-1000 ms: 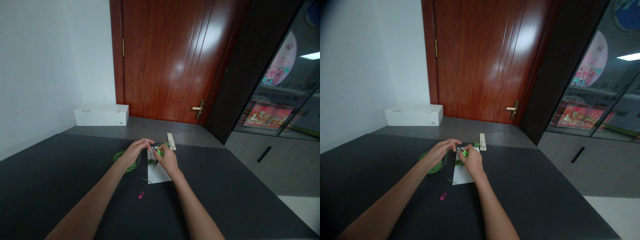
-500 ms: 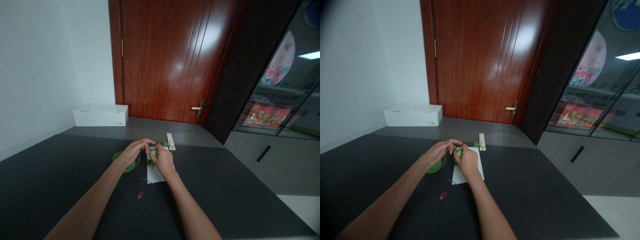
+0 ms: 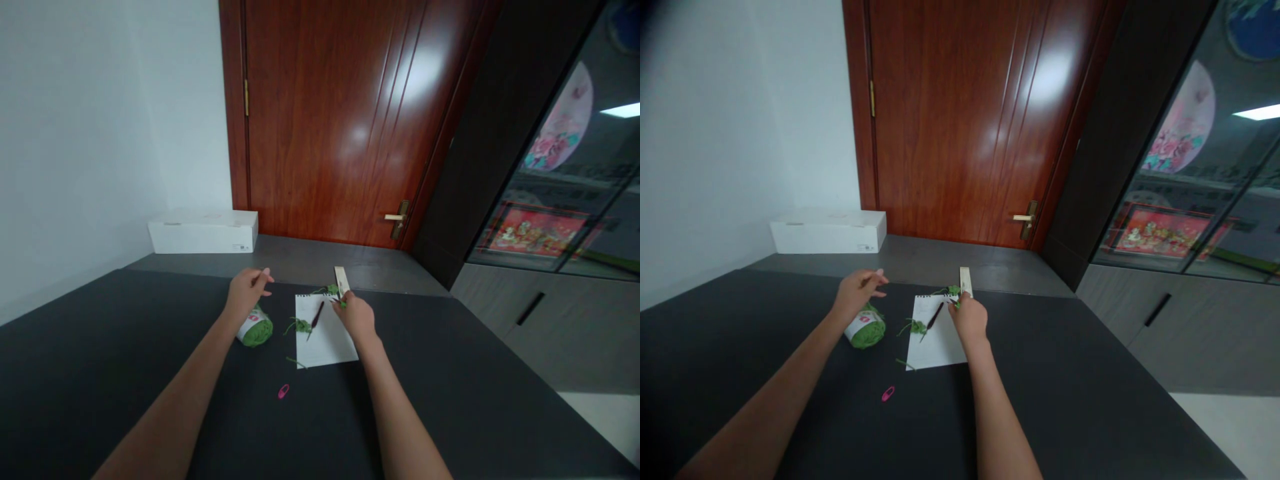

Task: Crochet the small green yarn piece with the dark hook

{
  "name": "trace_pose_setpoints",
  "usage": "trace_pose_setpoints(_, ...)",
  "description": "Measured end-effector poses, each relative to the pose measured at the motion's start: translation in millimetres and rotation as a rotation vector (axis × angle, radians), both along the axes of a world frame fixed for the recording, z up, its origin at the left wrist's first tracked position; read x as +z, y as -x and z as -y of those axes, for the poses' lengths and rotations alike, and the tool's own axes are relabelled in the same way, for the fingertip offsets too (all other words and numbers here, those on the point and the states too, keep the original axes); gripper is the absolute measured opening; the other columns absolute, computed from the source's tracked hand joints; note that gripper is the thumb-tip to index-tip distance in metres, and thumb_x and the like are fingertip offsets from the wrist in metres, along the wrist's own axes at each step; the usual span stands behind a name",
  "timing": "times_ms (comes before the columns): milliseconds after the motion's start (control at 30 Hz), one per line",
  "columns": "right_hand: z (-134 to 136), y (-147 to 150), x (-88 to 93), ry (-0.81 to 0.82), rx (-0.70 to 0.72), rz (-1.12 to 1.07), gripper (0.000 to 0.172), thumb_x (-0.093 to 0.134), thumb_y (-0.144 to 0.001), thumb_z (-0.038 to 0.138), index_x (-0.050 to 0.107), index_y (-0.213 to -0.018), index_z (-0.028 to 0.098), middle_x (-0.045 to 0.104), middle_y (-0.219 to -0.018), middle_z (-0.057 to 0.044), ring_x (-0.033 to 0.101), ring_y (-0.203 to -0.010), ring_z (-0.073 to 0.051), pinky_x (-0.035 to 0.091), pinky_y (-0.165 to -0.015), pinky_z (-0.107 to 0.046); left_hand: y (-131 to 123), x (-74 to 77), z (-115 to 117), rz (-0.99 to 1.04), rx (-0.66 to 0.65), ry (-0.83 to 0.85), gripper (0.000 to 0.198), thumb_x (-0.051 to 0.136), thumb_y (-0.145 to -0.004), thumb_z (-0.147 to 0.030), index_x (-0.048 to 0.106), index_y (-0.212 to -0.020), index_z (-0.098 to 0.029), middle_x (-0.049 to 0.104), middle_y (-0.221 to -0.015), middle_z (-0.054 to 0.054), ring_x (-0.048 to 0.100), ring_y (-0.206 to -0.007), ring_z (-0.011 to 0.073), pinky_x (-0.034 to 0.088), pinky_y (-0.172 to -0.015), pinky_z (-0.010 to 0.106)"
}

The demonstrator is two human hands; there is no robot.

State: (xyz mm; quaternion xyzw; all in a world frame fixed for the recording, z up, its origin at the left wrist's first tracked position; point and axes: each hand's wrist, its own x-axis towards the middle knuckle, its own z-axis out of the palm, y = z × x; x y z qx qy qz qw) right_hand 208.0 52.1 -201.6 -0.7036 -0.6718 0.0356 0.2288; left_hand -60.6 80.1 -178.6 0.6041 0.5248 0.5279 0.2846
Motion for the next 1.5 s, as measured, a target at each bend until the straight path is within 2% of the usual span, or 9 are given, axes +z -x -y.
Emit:
trace_pose_setpoints(200, -12.5, -23.3, -19.2, 0.116, -0.063, 0.060, 0.016, 0.068, -0.087, 0.026, 0.070, -0.098, 0.014, 0.076, -0.099, -0.018, 0.073, -0.097, -0.026, 0.049, -0.077, -0.030, 39.8, 5.8, 3.4, -0.302, 0.156, 0.060, 0.033, 0.064, -0.093, -0.036, 0.065, -0.119, -0.015, 0.066, -0.120, 0.007, 0.066, -0.102, 0.0279, 0.058, -0.084, 0.044)
trace_pose_setpoints(433, -11.0, -18.1, -24.1, 0.076, -0.097, 0.087, 0.028, 0.069, -0.084, 0.016, 0.067, -0.111, 0.010, 0.069, -0.111, -0.026, 0.067, -0.108, -0.035, 0.050, -0.085, -0.043, 26.5, 15.8, 21.1, -0.431, 0.277, -0.097, 0.035, 0.065, -0.092, -0.031, 0.062, -0.124, -0.017, 0.054, -0.141, 0.012, 0.053, -0.126, 0.0320, 0.045, -0.102, 0.057)
trace_pose_setpoints(533, -10.1, -13.6, -19.7, 0.012, -0.019, 0.071, 0.031, 0.067, -0.085, 0.013, 0.066, -0.115, 0.013, 0.065, -0.119, -0.024, 0.061, -0.116, -0.035, 0.047, -0.092, -0.046, 3.4, 16.9, 22.1, -0.437, 0.153, -0.131, 0.018, 0.067, -0.090, -0.031, 0.070, -0.103, -0.019, 0.059, -0.133, 0.012, 0.051, -0.127, 0.0327, 0.044, -0.105, 0.054)
trace_pose_setpoints(700, -11.6, 4.1, -21.1, -0.029, 0.364, -0.016, 0.038, 0.072, -0.082, 0.013, 0.069, -0.116, 0.030, 0.066, -0.121, -0.005, 0.056, -0.120, -0.022, 0.040, -0.101, -0.032, -44.1, 0.1, 26.9, -0.395, -0.131, -0.101, 0.029, 0.059, -0.097, -0.035, 0.063, -0.123, -0.022, 0.062, -0.130, 0.011, 0.064, -0.107, 0.0240, 0.056, -0.090, 0.044)
trace_pose_setpoints(867, -19.2, 13.3, -36.1, 0.006, 0.485, -0.141, 0.023, 0.075, -0.077, 0.009, 0.074, -0.094, 0.025, 0.065, -0.110, -0.006, 0.053, -0.114, -0.025, 0.036, -0.099, -0.035, -64.8, -14.9, 33.7, -0.361, -0.288, -0.025, 0.032, 0.061, -0.095, -0.034, 0.062, -0.124, -0.020, 0.062, -0.129, 0.011, 0.064, -0.107, 0.0257, 0.056, -0.089, 0.045)
trace_pose_setpoints(1133, -21.8, 9.6, -35.1, 0.078, 0.671, -0.586, 0.013, 0.076, -0.074, 0.016, 0.063, -0.072, 0.018, 0.062, -0.078, -0.001, 0.056, -0.095, -0.022, 0.037, -0.092, -0.036, -57.4, -15.1, 22.8, -0.224, -0.415, 0.094, 0.036, 0.062, -0.095, -0.034, 0.060, -0.127, -0.018, 0.062, -0.129, 0.012, 0.065, -0.107, 0.0257, 0.057, -0.088, 0.047)
trace_pose_setpoints(1233, -18.5, 15.2, -25.2, 0.116, 0.792, -0.852, 0.028, 0.073, -0.079, 0.042, 0.056, -0.077, 0.020, 0.059, -0.069, 0.001, 0.056, -0.073, -0.017, 0.042, -0.075, -0.030, -48.3, -11.0, 20.2, -0.115, -0.441, 0.118, 0.035, 0.062, -0.094, -0.034, 0.061, -0.125, -0.016, 0.064, -0.124, 0.011, 0.066, -0.103, 0.0246, 0.057, -0.086, 0.046)
trace_pose_setpoints(1333, -11.6, 23.4, -11.8, 0.093, 0.855, -1.121, 0.045, 0.067, -0.078, 0.064, 0.051, -0.084, 0.022, 0.053, -0.064, 0.004, 0.048, -0.062, -0.014, 0.038, -0.065, -0.027, -41.0, -1.5, 24.3, 0.031, -0.455, 0.110, 0.029, 0.068, -0.088, -0.037, 0.068, -0.104, -0.013, 0.070, -0.101, 0.009, 0.066, -0.091, 0.0214, 0.052, -0.086, 0.039)
trace_pose_setpoints(1500, 5.2, 32.2, 9.7, 0.020, 0.869, -1.473, 0.049, 0.073, -0.074, 0.065, 0.051, -0.085, 0.022, 0.043, -0.062, 0.006, 0.035, -0.058, -0.011, 0.029, -0.061, -0.025, -38.9, 21.2, 40.6, 0.220, -0.474, 0.105, 0.020, 0.072, -0.078, -0.032, 0.070, -0.088, -0.014, 0.068, -0.083, 0.003, 0.061, -0.080, 0.0173, 0.046, -0.082, 0.032)
